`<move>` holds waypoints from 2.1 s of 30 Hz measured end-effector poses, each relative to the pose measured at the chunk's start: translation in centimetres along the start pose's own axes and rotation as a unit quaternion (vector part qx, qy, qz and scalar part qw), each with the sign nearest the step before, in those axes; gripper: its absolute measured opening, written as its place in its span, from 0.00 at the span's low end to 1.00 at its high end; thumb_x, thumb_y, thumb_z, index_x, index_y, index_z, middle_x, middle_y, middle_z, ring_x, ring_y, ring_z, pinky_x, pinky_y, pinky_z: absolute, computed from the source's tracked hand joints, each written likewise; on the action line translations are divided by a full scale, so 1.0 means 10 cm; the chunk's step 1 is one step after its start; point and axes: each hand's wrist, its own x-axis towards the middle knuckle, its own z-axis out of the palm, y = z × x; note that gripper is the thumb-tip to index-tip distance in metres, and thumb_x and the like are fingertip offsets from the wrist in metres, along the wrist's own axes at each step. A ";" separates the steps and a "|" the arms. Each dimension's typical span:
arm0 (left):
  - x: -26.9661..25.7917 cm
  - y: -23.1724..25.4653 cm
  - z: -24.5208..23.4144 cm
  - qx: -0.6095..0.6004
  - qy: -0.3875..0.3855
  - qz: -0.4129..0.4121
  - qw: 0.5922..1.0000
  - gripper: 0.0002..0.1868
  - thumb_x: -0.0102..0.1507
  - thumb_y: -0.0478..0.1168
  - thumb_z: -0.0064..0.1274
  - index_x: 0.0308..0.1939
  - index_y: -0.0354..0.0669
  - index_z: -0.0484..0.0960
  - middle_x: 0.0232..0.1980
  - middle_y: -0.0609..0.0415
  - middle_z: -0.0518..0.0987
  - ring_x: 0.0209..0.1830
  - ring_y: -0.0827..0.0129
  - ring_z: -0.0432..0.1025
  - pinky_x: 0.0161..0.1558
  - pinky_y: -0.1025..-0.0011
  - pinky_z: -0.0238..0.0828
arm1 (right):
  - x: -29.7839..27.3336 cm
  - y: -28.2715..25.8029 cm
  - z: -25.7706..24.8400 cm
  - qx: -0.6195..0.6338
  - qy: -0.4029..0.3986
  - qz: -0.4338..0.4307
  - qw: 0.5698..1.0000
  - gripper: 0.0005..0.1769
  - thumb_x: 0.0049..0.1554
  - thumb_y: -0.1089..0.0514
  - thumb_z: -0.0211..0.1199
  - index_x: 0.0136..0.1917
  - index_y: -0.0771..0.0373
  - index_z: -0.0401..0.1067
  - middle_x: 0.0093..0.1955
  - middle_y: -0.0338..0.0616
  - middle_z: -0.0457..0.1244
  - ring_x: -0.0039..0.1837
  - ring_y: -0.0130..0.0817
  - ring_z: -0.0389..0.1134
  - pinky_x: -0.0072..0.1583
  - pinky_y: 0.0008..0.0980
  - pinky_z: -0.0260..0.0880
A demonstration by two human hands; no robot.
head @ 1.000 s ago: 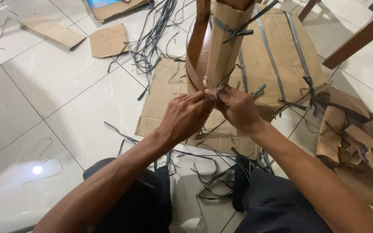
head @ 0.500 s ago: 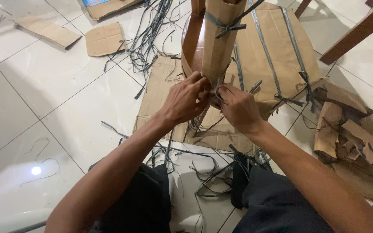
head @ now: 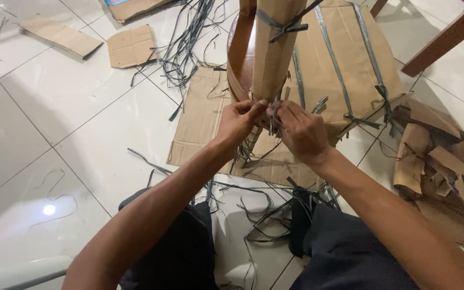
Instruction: Wrapping a wooden chair leg with cardboard and securing it with plastic ties
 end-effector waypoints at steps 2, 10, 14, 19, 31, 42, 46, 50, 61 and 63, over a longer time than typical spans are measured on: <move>0.04 -0.05 0.03 -0.023 0.019 -0.010 1.000 0.11 0.62 0.50 0.62 0.29 0.52 0.87 0.21 0.60 0.76 0.27 0.78 0.65 0.32 0.80 0.54 | 0.04 -0.06 -0.05 0.083 -0.005 0.099 0.992 0.11 0.63 0.54 0.70 0.43 0.61 0.74 0.44 0.42 0.66 0.39 0.40 0.71 0.36 0.33 0.72; -0.05 -0.02 -0.08 -0.055 0.084 0.033 0.994 0.13 0.71 0.47 0.52 0.46 0.41 0.81 0.44 0.50 0.75 0.45 0.64 0.71 0.47 0.68 0.70 | 0.13 0.01 -0.24 0.384 0.016 0.283 0.879 0.06 0.65 0.68 0.63 0.45 0.71 0.69 0.42 0.57 0.67 0.39 0.51 0.73 0.39 0.40 0.72; -0.17 0.07 0.01 -0.124 0.010 0.181 0.976 0.10 0.73 0.46 0.49 0.49 0.43 0.78 0.49 0.47 0.83 0.45 0.69 0.78 0.41 0.77 0.75 | 0.30 -0.12 -0.50 0.444 0.018 0.265 0.856 0.06 0.67 0.66 0.60 0.46 0.69 0.73 0.37 0.52 0.69 0.35 0.43 0.75 0.37 0.35 0.74; -0.13 0.05 0.00 -0.149 -0.060 0.187 0.969 0.09 0.75 0.45 0.44 0.49 0.44 0.73 0.48 0.47 0.82 0.45 0.65 0.80 0.44 0.71 0.78 | 0.28 -0.08 -0.39 0.468 -0.019 0.251 0.847 0.06 0.68 0.67 0.56 0.48 0.70 0.69 0.31 0.50 0.68 0.31 0.41 0.73 0.35 0.35 0.73; 0.49 0.02 -0.45 -0.014 -0.126 0.267 0.955 0.10 0.74 0.42 0.47 0.44 0.39 0.73 0.35 0.49 0.76 0.35 0.71 0.76 0.38 0.70 0.77 | 0.27 0.31 -0.29 0.278 -0.104 0.075 0.952 0.06 0.63 0.66 0.63 0.49 0.64 0.66 0.33 0.56 0.62 0.33 0.62 0.69 0.35 0.52 0.71; 0.24 -0.03 -0.37 0.272 -0.129 0.370 0.879 0.11 0.68 0.25 0.49 0.54 0.33 0.74 0.41 0.37 0.81 0.41 0.47 0.80 0.45 0.54 0.81 | 0.28 0.01 -0.40 0.360 -0.012 0.182 0.915 0.05 0.65 0.63 0.65 0.47 0.67 0.73 0.36 0.55 0.68 0.35 0.53 0.72 0.33 0.44 0.74; 0.26 -0.12 -0.26 0.324 -0.094 0.423 0.841 0.12 0.64 0.29 0.55 0.52 0.39 0.77 0.40 0.45 0.78 0.38 0.49 0.78 0.37 0.56 0.78 | 0.32 -0.05 -0.31 0.392 -0.002 0.194 0.899 0.06 0.67 0.62 0.61 0.48 0.67 0.73 0.35 0.53 0.68 0.28 0.43 0.70 0.28 0.34 0.71; 0.29 -0.20 -0.26 0.254 -0.062 0.424 0.867 0.07 0.63 0.29 0.55 0.44 0.41 0.77 0.35 0.48 0.76 0.33 0.49 0.76 0.35 0.61 0.75 | 0.24 0.05 -0.22 0.470 -0.003 0.269 0.840 0.12 0.71 0.59 0.51 0.51 0.66 0.72 0.43 0.55 0.70 0.28 0.30 0.68 0.32 0.31 0.72; 0.05 0.12 -0.25 0.207 -0.066 0.450 0.866 0.05 0.66 0.30 0.53 0.41 0.44 0.77 0.33 0.47 0.73 0.33 0.44 0.73 0.34 0.58 0.73 | 0.17 0.05 -0.05 0.217 -0.017 0.130 0.967 0.07 0.59 0.62 0.69 0.52 0.61 0.79 0.49 0.45 0.64 0.40 0.55 0.71 0.36 0.48 0.74; 0.05 0.10 -0.26 0.198 -0.069 0.450 0.868 0.04 0.66 0.29 0.52 0.40 0.42 0.77 0.33 0.46 0.73 0.32 0.45 0.73 0.35 0.59 0.73 | 0.17 0.04 0.00 0.198 -0.007 0.123 0.972 0.08 0.59 0.62 0.69 0.52 0.59 0.80 0.49 0.41 0.64 0.40 0.52 0.72 0.37 0.46 0.75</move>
